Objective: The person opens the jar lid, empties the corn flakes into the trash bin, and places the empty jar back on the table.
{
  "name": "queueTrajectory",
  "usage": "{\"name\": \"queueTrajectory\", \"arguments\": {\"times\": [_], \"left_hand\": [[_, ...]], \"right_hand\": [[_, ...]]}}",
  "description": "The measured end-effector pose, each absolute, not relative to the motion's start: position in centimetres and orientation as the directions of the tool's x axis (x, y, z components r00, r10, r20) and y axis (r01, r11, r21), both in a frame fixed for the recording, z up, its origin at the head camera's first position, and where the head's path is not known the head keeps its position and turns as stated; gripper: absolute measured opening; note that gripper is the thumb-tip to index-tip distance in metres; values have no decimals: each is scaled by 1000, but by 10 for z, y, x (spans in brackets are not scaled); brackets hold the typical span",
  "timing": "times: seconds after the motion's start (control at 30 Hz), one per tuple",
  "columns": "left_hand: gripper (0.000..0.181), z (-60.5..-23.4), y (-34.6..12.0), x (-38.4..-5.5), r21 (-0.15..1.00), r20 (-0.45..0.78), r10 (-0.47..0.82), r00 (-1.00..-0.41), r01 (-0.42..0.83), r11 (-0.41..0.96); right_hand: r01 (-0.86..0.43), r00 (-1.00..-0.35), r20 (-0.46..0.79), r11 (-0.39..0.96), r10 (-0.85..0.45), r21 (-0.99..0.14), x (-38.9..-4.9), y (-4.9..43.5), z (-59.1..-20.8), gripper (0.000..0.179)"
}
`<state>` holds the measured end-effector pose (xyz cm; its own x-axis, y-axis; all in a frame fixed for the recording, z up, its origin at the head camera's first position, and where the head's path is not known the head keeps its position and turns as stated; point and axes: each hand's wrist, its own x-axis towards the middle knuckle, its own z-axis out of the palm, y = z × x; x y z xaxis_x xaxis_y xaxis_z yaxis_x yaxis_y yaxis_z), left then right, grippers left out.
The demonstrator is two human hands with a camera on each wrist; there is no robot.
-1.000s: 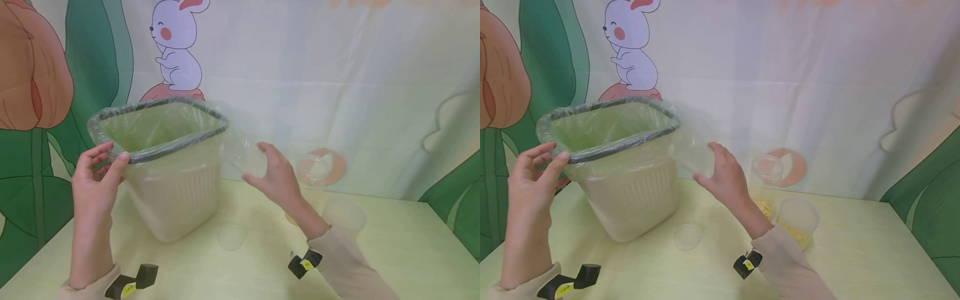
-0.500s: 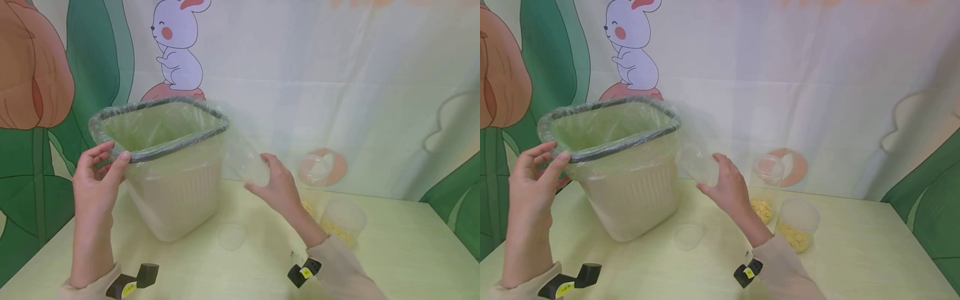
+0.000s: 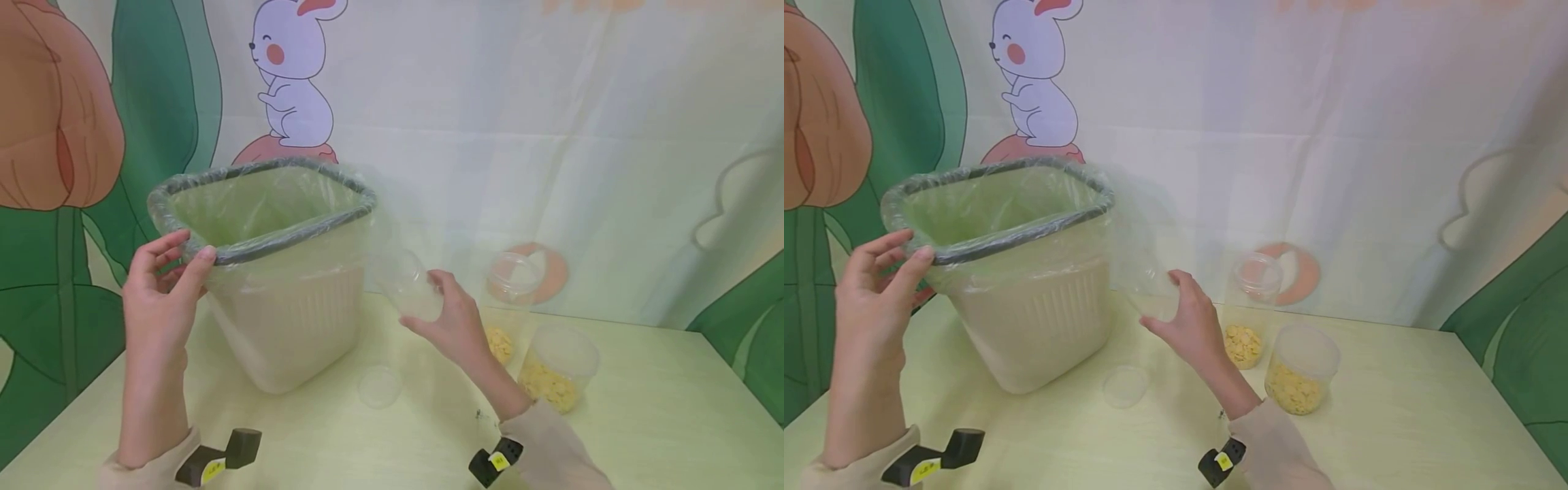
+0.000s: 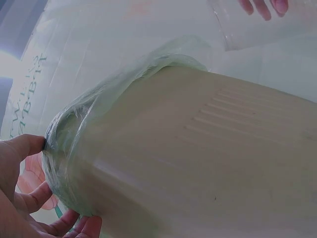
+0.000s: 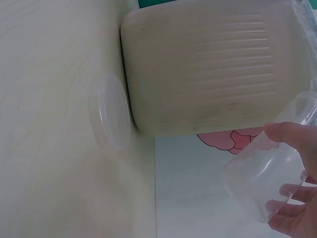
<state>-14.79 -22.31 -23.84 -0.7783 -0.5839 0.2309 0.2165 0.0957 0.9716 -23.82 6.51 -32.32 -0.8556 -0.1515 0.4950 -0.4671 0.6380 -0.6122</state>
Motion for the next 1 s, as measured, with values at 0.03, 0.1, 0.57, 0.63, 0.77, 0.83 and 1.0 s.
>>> {"name": "queueTrajectory", "arguments": {"times": [0.03, 0.1, 0.57, 0.63, 0.77, 0.83, 1.0], "left_hand": [[38, -238, -223, -148, 972, 231, -584, -778, 210, 105], [38, -238, -223, -148, 972, 233, -584, -777, 204, 116], [39, -238, -222, -148, 971, 225, -588, -777, 231, 67], [39, -238, -223, -148, 971, 228, -587, -777, 228, 75], [39, -238, -223, -147, 972, 229, -587, -777, 217, 91], [38, -238, -223, -147, 973, 227, -587, -777, 210, 99], [37, -238, -222, -147, 974, 224, -585, -779, 200, 107]], "right_hand": [[-467, -856, 494, 634, -150, -617, -238, 65, -325, 75], [-464, -858, 492, 629, -146, -624, -238, 66, -328, 75], [-398, -902, 416, 596, -115, -697, -237, 67, -349, 75], [-389, -907, 405, 591, -113, -707, -236, 67, -352, 75], [-372, -917, 382, 584, -112, -722, -236, 66, -357, 75], [-362, -922, 370, 580, -111, -729, -236, 66, -359, 75], [-326, -939, 330, 569, -100, -755, -237, 67, -364, 75]]}}
